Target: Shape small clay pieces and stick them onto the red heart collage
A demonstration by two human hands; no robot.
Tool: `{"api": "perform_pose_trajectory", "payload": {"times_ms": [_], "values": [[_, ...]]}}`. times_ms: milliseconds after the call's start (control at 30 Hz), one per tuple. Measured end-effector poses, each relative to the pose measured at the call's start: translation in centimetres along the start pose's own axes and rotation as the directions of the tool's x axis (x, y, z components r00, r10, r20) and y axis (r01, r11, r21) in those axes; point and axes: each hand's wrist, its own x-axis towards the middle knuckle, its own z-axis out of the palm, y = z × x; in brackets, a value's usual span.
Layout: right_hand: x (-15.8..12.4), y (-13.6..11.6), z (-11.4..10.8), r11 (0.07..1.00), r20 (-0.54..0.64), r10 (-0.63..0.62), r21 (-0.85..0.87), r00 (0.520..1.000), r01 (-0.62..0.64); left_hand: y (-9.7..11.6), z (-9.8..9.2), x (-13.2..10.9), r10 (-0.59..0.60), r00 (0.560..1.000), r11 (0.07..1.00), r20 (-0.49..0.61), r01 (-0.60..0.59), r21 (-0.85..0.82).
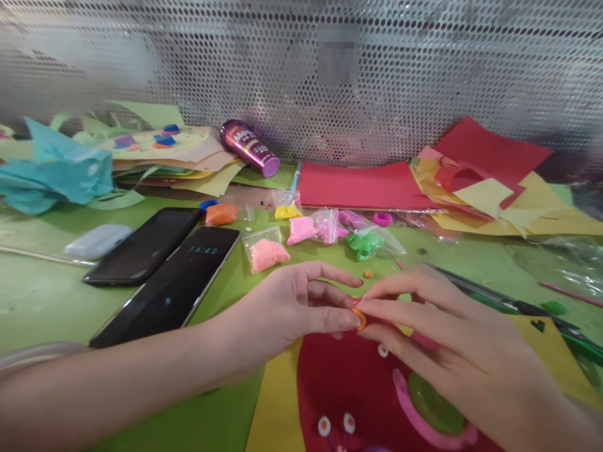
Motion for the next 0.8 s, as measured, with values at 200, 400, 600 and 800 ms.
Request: {"api": "perform_pose_trajectory", "payload": {"times_ms": [200, 400, 600, 800], "values": [[0.1, 0.5, 0.0, 0.999, 0.032, 0.030, 0.019, 0.999, -0.030, 0.5, -0.1, 0.1, 0.125, 0.976, 0.985, -0.180, -0.101, 0.139], [-0.1, 1.7, 1.2, 0.996, 0.232, -0.053, 0.086, 0.971, 0.034, 0.5, -0.6, 0.5, 0.226, 0.935, 0.957, -0.273, -0.161, 0.241], [0.3, 1.1, 2.6, 0.992, 0.228, 0.005, 0.122, 0.974, -0.034, 0.7, -0.6, 0.6, 0.177, 0.951, 0.966, -0.252, -0.119, 0.229], [0.2, 1.0, 3.1, 0.982, 0.227, 0.070, 0.154, 0.971, -0.106, 0.8, -0.6, 0.6, 0.151, 0.956, 0.965, -0.253, -0.088, 0.246]]}}
